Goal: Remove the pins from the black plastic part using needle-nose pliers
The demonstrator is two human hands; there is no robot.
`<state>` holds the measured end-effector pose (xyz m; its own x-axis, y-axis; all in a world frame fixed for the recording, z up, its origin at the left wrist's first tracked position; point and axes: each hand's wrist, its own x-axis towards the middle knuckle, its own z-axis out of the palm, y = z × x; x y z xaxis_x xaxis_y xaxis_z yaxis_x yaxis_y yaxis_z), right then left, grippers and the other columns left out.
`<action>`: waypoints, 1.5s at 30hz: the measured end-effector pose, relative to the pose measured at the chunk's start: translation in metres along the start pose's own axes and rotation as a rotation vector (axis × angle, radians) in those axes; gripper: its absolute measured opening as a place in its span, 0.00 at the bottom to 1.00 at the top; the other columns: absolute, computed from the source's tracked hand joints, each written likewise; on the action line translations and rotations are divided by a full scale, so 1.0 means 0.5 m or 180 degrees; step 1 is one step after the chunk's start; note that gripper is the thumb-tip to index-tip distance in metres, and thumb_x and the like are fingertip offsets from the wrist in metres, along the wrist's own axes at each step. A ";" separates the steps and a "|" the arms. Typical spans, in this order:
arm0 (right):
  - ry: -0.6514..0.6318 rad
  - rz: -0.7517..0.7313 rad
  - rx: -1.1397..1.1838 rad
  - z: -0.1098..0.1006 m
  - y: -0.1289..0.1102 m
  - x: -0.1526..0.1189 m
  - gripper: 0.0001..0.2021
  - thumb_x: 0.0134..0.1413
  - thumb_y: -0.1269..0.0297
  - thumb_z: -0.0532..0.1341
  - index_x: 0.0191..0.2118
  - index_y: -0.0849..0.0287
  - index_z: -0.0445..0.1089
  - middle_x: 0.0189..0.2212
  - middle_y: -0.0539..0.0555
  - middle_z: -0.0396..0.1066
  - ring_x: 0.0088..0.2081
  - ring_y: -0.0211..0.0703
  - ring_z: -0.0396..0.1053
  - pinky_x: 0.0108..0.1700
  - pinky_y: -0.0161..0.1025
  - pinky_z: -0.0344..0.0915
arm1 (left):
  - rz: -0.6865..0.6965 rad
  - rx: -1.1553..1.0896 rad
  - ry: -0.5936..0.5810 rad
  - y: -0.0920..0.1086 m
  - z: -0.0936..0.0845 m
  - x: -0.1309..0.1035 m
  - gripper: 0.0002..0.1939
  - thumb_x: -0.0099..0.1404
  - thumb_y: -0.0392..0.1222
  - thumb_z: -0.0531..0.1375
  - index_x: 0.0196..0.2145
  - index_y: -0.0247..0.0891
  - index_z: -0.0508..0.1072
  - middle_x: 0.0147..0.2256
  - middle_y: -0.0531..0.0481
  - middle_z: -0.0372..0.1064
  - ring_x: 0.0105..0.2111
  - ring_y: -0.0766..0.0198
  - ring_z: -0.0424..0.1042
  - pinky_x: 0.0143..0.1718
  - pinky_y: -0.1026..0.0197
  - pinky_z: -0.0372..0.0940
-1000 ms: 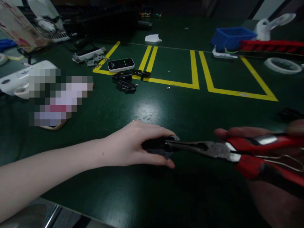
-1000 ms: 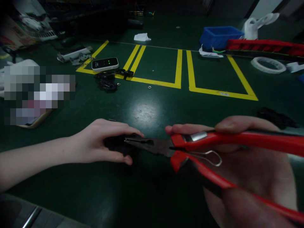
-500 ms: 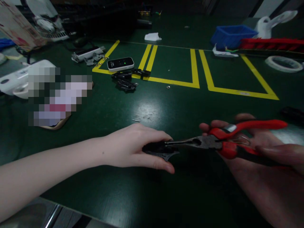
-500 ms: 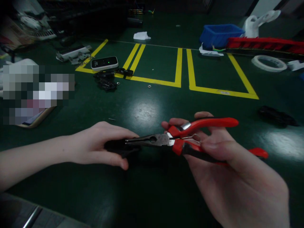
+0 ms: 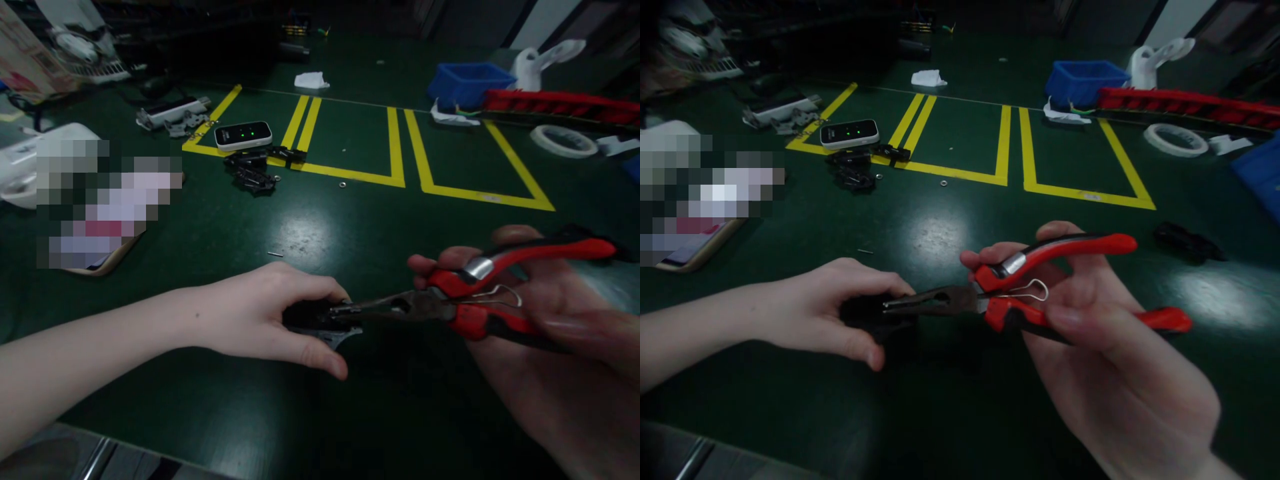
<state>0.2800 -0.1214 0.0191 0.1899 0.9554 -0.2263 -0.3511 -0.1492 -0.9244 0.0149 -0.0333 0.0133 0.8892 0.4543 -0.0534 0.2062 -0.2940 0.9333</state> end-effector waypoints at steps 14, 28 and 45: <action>-0.0113 -0.0742 -0.0494 -0.015 -0.004 0.023 0.18 0.57 0.70 0.58 0.46 0.42 0.80 0.45 0.49 0.83 0.55 0.60 0.79 0.56 0.67 0.79 | -0.0179 -0.0012 0.0071 0.008 -0.003 -0.004 0.19 0.67 0.44 0.69 0.53 0.38 0.77 0.36 0.54 0.76 0.31 0.69 0.71 0.28 0.69 0.62; -0.0614 -0.2457 -0.1761 -0.017 0.009 0.057 0.26 0.57 0.75 0.67 0.58 0.43 0.69 0.52 0.51 0.79 0.54 0.53 0.80 0.53 0.52 0.82 | 0.0668 0.2729 0.0224 -0.021 -0.005 -0.010 0.24 0.74 0.46 0.61 0.62 0.32 0.72 0.47 0.41 0.75 0.43 0.55 0.73 0.43 0.55 0.63; -0.3497 -0.6060 -0.5073 0.002 -0.037 0.102 0.16 0.71 0.73 0.52 0.55 0.52 0.72 0.52 0.51 0.81 0.39 0.38 0.74 0.40 0.36 0.69 | 0.0506 0.3023 0.0163 -0.029 -0.022 -0.009 0.19 0.74 0.49 0.61 0.57 0.37 0.74 0.48 0.43 0.70 0.42 0.54 0.71 0.44 0.54 0.63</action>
<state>0.2952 -0.0698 0.0250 -0.9798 -0.0221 0.1987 0.0767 0.8761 0.4760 0.0036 -0.0217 0.0038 0.9210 0.3800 0.0855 0.3493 -0.9029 0.2504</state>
